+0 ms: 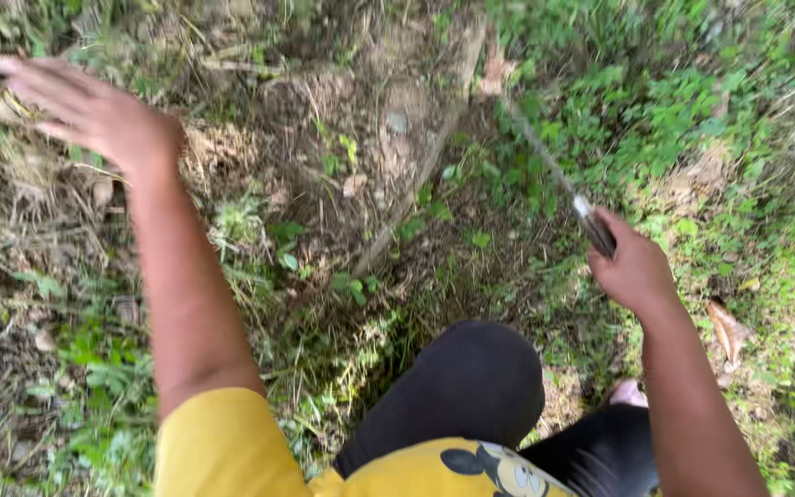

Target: The person clears small plants and dry brush from a dirt area by hand and using a knife to cut through stems and roots.

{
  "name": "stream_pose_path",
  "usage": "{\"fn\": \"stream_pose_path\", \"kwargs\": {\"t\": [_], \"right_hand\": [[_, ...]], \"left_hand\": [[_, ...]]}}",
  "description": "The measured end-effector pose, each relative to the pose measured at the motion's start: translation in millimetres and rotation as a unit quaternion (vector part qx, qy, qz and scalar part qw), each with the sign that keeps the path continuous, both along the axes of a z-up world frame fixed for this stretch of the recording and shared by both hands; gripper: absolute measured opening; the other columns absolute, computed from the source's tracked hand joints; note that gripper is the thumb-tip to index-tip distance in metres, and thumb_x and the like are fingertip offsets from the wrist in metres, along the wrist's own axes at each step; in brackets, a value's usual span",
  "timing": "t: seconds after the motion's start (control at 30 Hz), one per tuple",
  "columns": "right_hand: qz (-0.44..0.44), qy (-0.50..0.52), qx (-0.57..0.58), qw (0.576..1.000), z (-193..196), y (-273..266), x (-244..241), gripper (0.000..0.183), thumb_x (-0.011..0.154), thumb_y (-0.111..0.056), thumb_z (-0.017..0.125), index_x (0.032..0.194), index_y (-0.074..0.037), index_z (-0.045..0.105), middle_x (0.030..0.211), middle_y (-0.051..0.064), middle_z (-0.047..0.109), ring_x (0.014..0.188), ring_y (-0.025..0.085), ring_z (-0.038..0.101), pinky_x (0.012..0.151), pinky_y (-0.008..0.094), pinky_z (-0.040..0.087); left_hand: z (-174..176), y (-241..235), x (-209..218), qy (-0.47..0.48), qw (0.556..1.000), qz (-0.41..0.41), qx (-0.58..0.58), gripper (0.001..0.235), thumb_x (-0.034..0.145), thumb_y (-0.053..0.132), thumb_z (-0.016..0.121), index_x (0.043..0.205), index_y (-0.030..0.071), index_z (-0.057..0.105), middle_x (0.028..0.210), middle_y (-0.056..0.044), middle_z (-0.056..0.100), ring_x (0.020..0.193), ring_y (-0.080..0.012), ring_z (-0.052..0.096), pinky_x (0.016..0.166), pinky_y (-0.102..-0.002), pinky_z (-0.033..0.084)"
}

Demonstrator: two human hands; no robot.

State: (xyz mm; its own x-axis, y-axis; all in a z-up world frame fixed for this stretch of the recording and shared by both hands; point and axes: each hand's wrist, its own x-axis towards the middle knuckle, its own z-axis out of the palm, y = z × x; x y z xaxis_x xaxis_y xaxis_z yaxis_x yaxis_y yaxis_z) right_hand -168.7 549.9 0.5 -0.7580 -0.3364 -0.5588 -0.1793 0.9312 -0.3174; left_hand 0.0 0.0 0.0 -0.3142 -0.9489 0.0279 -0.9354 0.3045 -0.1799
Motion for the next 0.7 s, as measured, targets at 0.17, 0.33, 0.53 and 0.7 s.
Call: {"fn": "stream_pose_path", "kwargs": {"t": [0.17, 0.33, 0.53, 0.7], "right_hand": [[-0.008, -0.148, 0.17, 0.974, -9, -15, 1, 0.056, 0.098, -0.022, 0.055, 0.153, -0.027, 0.052, 0.102, 0.018, 0.081, 0.089, 0.035, 0.078, 0.082, 0.048, 0.065], [0.087, -0.048, 0.163, 0.982, -55, -36, 27, 0.04, 0.091, -0.018, 0.06, 0.129, -0.015, 0.071, 0.108, 0.018, 0.076, 0.096, 0.034, 0.075, 0.091, 0.047, 0.059], [0.113, -0.029, 0.171, 0.978, -79, -9, 44, 0.031, 0.092, -0.023, 0.06, 0.118, -0.009, 0.068, 0.102, 0.019, 0.076, 0.095, 0.038, 0.075, 0.088, 0.05, 0.058], [0.022, -0.084, 0.136, 0.987, -153, 64, 83, 0.032, 0.088, -0.026, 0.067, 0.113, -0.006, 0.066, 0.09, 0.019, 0.074, 0.08, 0.035, 0.073, 0.076, 0.049, 0.058]], "left_hand": [[-61, 70, -98, 0.036, 0.933, -0.339, -0.116, 0.094, 0.094, 0.032, 0.071, 0.165, -0.007, 0.025, 0.18, -0.017, 0.011, 0.166, -0.0323, 0.005, 0.135, -0.054, 0.003], [-201, 116, -137, 0.04, 0.963, -0.258, 0.069, 0.095, 0.074, 0.063, 0.07, 0.138, -0.006, 0.057, 0.163, -0.026, 0.021, 0.147, -0.037, 0.011, 0.112, -0.068, 0.004], [-255, 123, -115, 0.436, 0.845, -0.019, 0.307, 0.032, 0.103, 0.036, 0.055, 0.113, 0.009, 0.07, 0.095, -0.014, 0.072, 0.086, -0.0253, 0.065, 0.084, -0.047, 0.054], [-250, 81, -23, 0.482, 0.81, -0.068, 0.328, 0.038, 0.112, 0.035, 0.051, 0.106, 0.002, 0.068, 0.083, -0.015, 0.065, 0.072, -0.0248, 0.056, 0.064, -0.039, 0.045]]}}
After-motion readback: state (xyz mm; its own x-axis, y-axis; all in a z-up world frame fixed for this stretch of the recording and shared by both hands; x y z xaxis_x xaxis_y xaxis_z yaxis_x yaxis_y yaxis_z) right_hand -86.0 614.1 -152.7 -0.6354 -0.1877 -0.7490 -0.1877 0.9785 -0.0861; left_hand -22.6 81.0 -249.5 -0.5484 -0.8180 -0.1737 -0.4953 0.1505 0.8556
